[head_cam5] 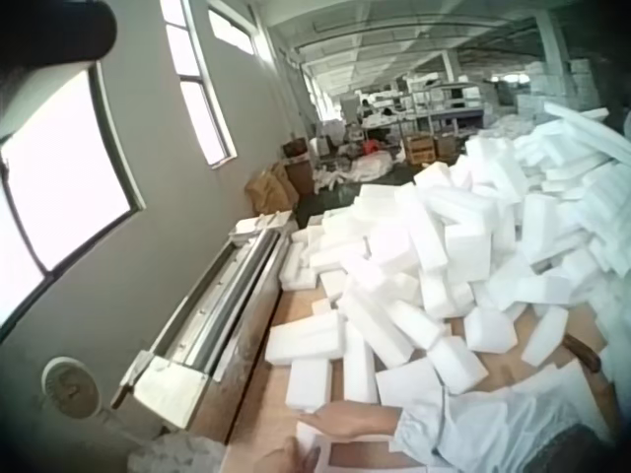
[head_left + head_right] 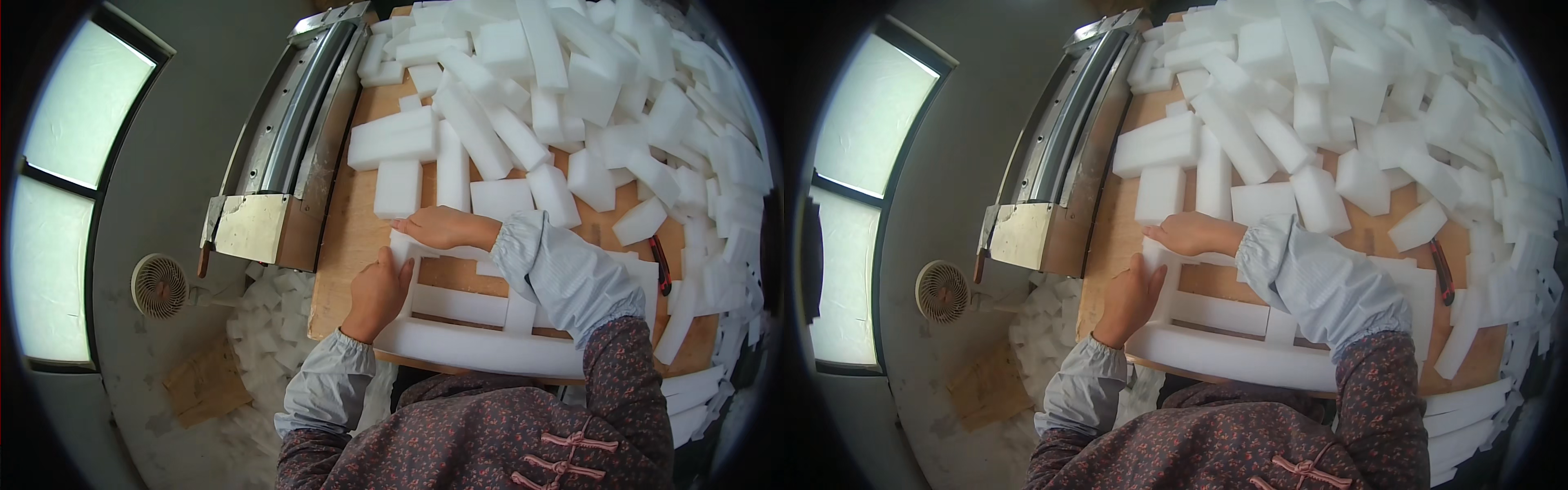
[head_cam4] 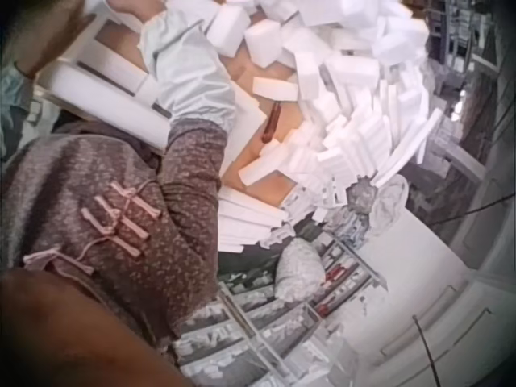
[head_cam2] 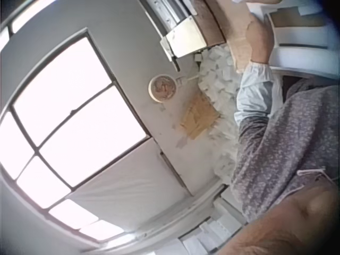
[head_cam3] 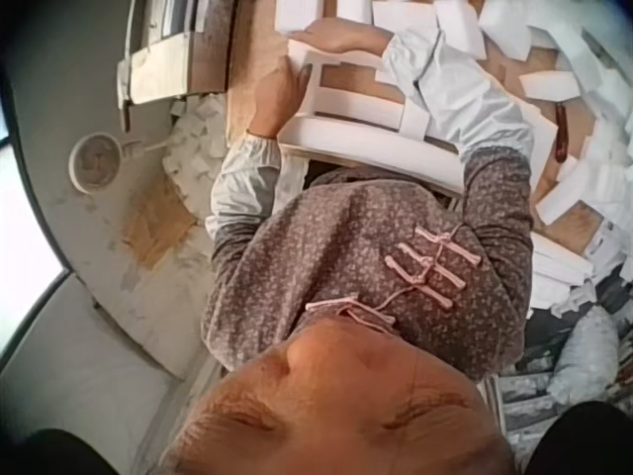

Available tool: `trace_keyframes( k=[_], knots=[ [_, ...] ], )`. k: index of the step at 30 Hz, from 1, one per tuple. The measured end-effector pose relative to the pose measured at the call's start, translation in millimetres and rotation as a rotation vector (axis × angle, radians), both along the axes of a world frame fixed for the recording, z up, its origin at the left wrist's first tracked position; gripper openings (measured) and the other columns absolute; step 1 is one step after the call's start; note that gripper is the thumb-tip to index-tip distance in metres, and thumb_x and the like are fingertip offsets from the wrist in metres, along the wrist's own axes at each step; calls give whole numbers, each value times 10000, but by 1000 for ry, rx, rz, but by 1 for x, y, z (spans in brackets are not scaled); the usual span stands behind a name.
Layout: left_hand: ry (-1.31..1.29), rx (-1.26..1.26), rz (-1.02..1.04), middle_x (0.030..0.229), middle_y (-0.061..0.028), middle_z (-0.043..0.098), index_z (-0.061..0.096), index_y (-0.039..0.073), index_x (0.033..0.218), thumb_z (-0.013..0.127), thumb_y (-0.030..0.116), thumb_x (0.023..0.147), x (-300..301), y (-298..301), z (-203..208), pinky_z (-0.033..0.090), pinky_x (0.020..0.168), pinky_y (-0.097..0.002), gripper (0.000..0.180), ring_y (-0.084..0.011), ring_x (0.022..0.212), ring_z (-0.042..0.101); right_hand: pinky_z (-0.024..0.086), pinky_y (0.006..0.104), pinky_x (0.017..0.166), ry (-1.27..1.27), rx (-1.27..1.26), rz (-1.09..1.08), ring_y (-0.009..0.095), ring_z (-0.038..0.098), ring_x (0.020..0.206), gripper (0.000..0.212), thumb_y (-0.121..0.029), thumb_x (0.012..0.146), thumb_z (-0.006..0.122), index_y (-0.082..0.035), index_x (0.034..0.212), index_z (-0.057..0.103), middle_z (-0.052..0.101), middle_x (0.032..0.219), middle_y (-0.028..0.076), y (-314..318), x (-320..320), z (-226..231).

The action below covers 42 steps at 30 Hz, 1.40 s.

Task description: Assemble foam protective packaging by fitting foam pieces together and using a heat sealer.

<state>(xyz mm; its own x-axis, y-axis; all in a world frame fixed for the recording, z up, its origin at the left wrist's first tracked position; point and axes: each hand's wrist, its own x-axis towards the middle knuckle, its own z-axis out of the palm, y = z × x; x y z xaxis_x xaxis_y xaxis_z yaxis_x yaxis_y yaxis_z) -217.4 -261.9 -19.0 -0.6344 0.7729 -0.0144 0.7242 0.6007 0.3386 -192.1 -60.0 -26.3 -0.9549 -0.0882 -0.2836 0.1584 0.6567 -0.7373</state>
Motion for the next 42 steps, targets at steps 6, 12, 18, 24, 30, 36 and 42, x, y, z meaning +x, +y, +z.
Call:
trace_keyframes(
  k=[6,12,18,24,30,36,42],
  knots=[
    [5,0,65,674,-224,650,472,15,964,565,335,974,1,8,-13,491,561,-523,333,-431,615,639,479,532,874,61,79,15,464,646,912,645,-432,1054,276,54,929,681,679,927,282,-12,10,4],
    [-3,-11,75,719,-218,668,499,17,983,575,386,966,0,5,1,510,588,-511,378,-425,653,653,497,518,821,156,162,-13,452,649,872,562,-380,1057,306,26,928,673,679,911,265,-11,9,3],
    [-304,319,137,1030,-221,682,521,-9,1268,677,343,934,-3,-57,4,524,704,-400,509,-316,867,677,496,474,904,617,229,-43,351,623,1025,326,-306,1021,468,-21,1027,626,662,1084,158,-26,35,24],
    [-687,419,227,1396,-150,525,355,9,1487,761,246,864,43,-100,16,464,941,-357,781,-237,1229,547,407,461,1074,802,206,340,283,577,1146,222,-264,938,610,-55,995,659,647,1066,97,-75,27,15],
    [-758,500,325,1415,-157,521,408,17,1462,766,291,854,49,-120,5,435,994,-404,757,-252,1256,532,489,397,977,775,100,283,294,618,974,155,-196,935,632,-45,954,660,624,985,104,-71,44,40],
    [-571,328,174,1183,-198,663,549,-4,1318,746,322,865,7,-82,19,506,873,-385,591,-292,1090,652,530,335,870,-202,-356,-144,273,635,922,187,-144,988,534,4,1041,634,645,992,119,-69,79,11],
    [-474,14,-12,774,-222,668,621,-26,1076,702,354,883,-14,-49,20,512,645,-452,433,-402,727,666,509,279,897,-567,-1049,-528,169,621,1012,282,-157,1030,490,62,1164,607,660,1068,84,-86,71,-18]
  ],
)
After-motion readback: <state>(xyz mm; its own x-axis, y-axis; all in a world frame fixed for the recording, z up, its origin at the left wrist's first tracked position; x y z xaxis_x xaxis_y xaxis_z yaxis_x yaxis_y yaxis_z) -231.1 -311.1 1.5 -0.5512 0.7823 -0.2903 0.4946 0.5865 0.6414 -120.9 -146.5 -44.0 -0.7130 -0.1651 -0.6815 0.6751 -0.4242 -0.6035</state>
